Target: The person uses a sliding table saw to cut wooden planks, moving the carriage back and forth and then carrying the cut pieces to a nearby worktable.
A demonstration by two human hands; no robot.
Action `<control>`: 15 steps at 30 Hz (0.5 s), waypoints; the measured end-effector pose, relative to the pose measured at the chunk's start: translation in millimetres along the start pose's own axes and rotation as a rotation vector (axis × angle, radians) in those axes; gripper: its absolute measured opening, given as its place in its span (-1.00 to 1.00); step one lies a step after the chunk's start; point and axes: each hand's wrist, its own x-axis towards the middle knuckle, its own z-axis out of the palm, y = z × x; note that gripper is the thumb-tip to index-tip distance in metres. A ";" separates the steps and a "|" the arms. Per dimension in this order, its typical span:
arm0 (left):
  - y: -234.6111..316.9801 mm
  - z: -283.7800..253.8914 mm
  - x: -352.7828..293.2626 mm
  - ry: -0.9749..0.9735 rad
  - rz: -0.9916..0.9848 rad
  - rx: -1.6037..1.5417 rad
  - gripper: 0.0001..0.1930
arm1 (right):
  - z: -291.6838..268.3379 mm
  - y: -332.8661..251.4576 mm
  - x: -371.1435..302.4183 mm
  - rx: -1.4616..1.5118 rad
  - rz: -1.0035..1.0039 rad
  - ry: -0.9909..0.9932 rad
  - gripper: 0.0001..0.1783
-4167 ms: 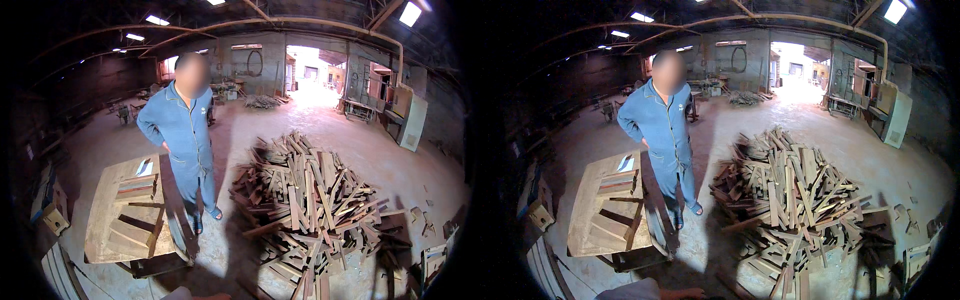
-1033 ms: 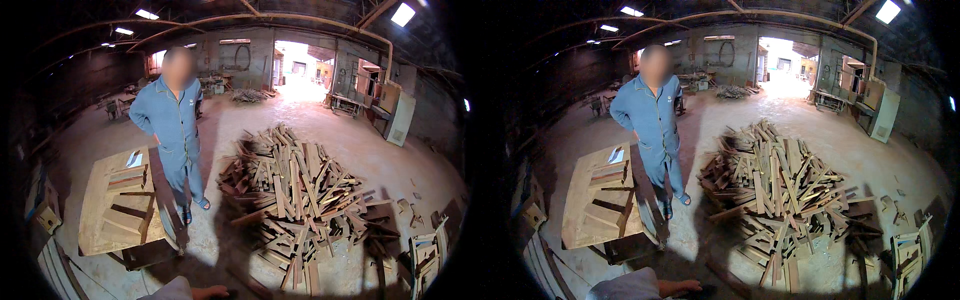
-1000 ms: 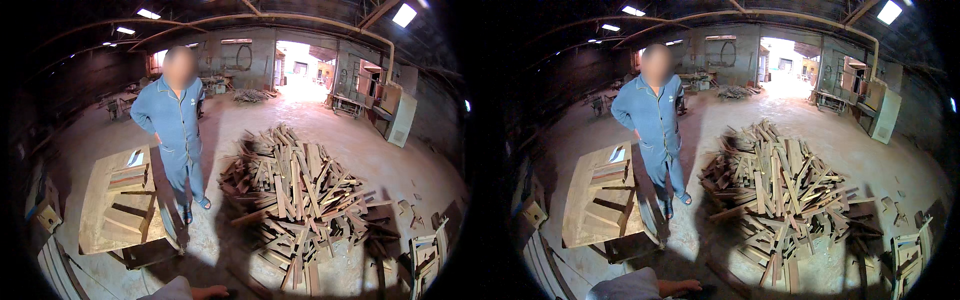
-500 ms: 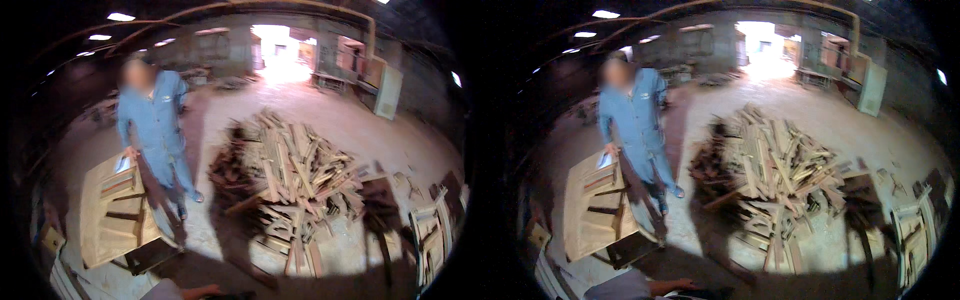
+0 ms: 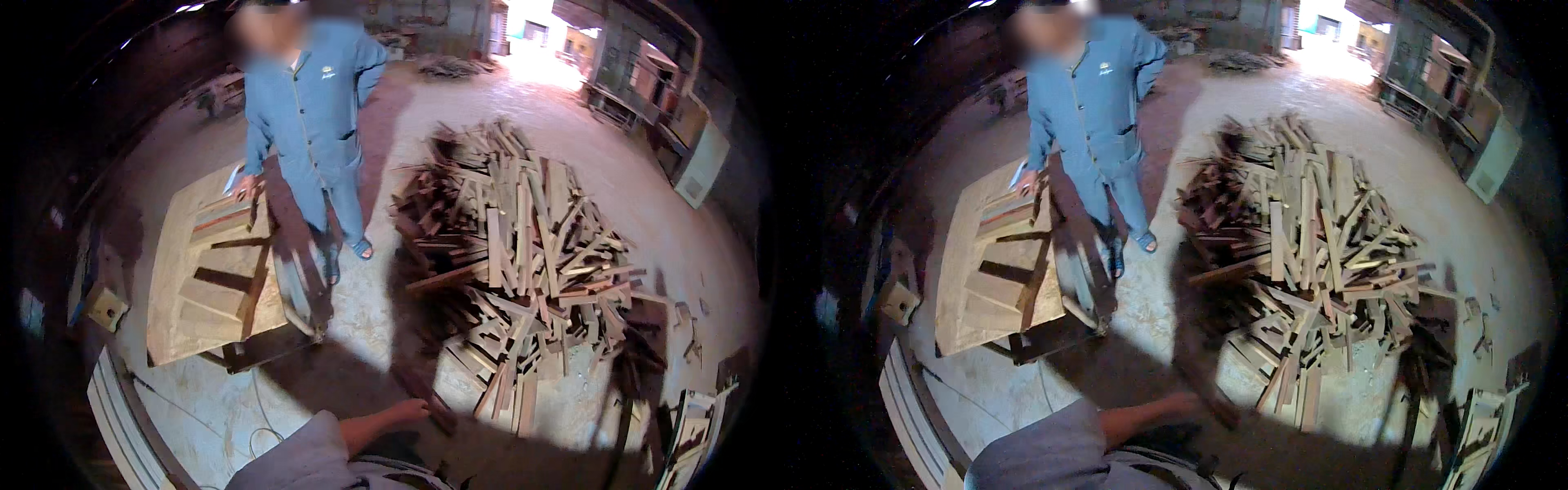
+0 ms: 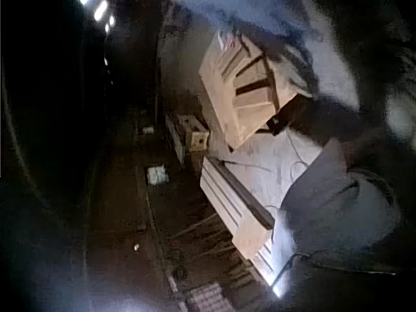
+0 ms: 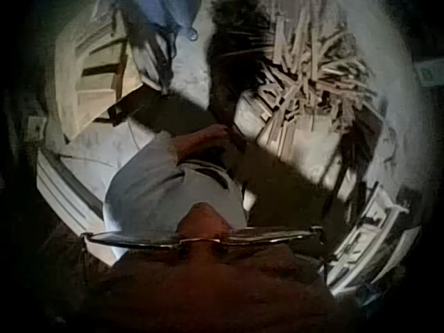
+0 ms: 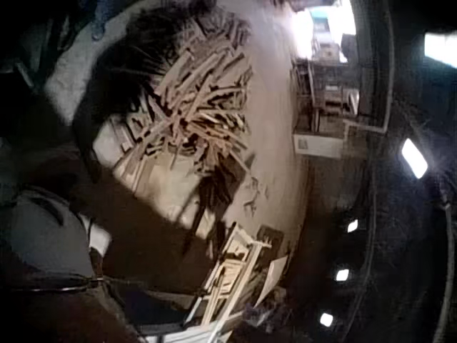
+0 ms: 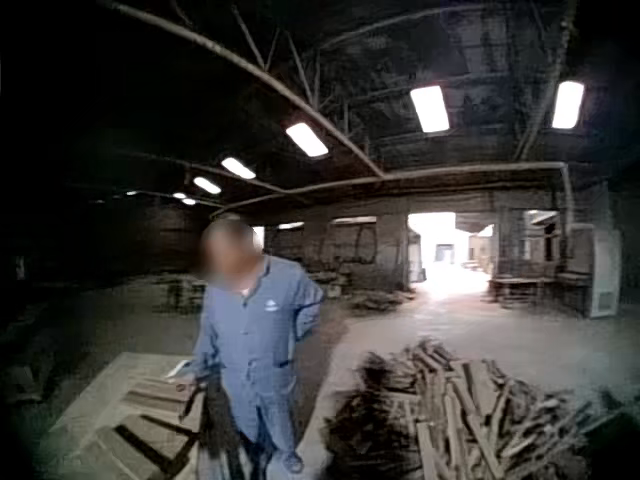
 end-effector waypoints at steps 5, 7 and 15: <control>-98.9 11.8 -31.4 0.154 0.121 -0.015 -0.50 | -12.4 -94.1 39.0 -0.080 -0.083 -0.172 -0.77; -104.7 11.3 -48.1 0.147 -0.189 -0.042 -0.51 | -22.9 -109.0 46.7 -0.093 -0.080 -0.145 -0.78; -138.4 -10.9 -183.0 -0.128 -0.531 0.086 -0.51 | -40.6 -132.0 37.1 -0.137 -0.084 -0.169 -0.79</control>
